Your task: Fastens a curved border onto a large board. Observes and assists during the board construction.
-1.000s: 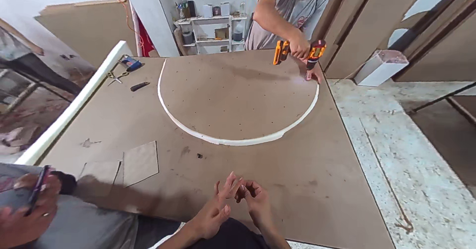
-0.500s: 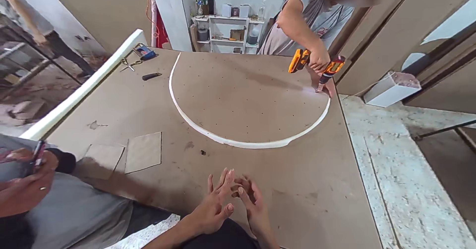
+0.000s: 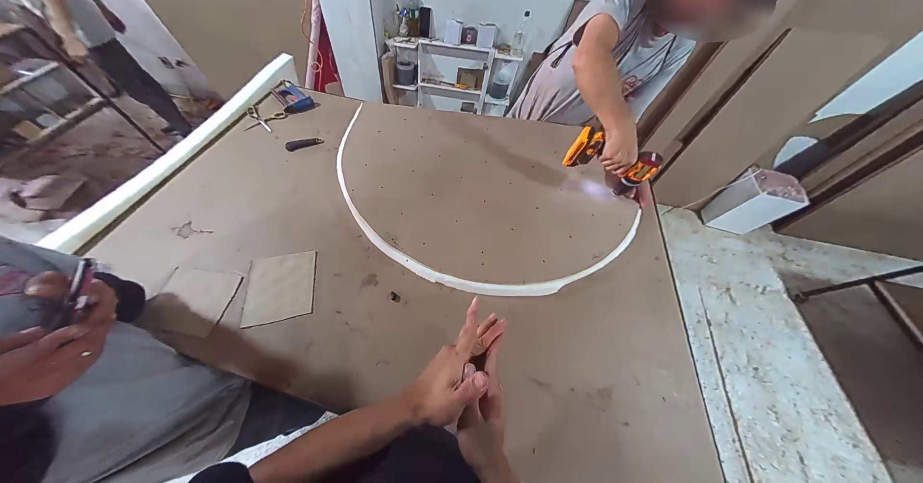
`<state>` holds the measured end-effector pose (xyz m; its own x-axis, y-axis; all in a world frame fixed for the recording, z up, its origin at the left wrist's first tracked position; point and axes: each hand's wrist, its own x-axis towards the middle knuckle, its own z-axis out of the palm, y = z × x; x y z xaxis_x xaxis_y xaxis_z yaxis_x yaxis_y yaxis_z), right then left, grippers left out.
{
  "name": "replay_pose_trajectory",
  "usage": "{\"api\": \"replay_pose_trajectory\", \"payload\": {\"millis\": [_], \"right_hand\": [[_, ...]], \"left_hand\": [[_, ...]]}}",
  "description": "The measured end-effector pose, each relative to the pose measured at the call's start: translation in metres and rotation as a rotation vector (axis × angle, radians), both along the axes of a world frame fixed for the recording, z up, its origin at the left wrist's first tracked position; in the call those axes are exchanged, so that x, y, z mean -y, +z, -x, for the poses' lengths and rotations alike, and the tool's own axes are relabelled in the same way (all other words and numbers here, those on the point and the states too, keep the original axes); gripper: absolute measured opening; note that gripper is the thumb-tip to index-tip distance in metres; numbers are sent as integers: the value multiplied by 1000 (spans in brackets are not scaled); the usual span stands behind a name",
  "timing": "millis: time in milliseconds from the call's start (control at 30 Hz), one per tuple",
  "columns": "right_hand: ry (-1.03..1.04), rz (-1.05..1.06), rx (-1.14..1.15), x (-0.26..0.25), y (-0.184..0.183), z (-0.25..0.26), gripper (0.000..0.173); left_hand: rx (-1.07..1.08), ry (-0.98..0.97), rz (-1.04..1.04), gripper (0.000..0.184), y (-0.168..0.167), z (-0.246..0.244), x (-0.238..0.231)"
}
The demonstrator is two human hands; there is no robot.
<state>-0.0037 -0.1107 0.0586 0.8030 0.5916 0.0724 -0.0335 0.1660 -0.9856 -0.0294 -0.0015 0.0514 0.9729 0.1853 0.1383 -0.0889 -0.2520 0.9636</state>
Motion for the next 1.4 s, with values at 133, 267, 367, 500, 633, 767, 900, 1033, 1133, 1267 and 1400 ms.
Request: {"api": "replay_pose_trajectory", "payload": {"millis": [133,267,367,500,633,767,900,1033,1133,1267,1400], "right_hand": [[-88,-113,98,0,-55,2,63],[-236,-122,145,2,-77,-9,51],[-309,-172,190,1,-81,-21,29],[-397,-120,186,16,-85,-39,42],[-195,49,238,39,-85,-58,52],[-61,139,511,51,-91,-49,27],[120,304,562,59,-88,-28,21],[406,516,521,61,-72,-13,24],[621,561,516,60,-68,-12,28],[713,487,504,60,-70,-16,38],[433,388,609,56,-84,-16,34]], "left_hand": [[187,-69,59,121,-38,-7,-6],[271,-128,428,113,-57,-8,7],[277,-151,560,102,-60,-6,9],[227,-184,778,108,-58,-5,8],[93,-278,908,114,-56,7,-8],[55,-300,598,112,-59,22,-16],[-58,-349,524,96,-61,34,-26],[-210,-347,557,103,-54,55,-35],[-263,-336,516,103,-47,64,-38],[-263,-285,484,102,-52,70,-41],[-261,-350,479,100,-57,76,-37]]}}
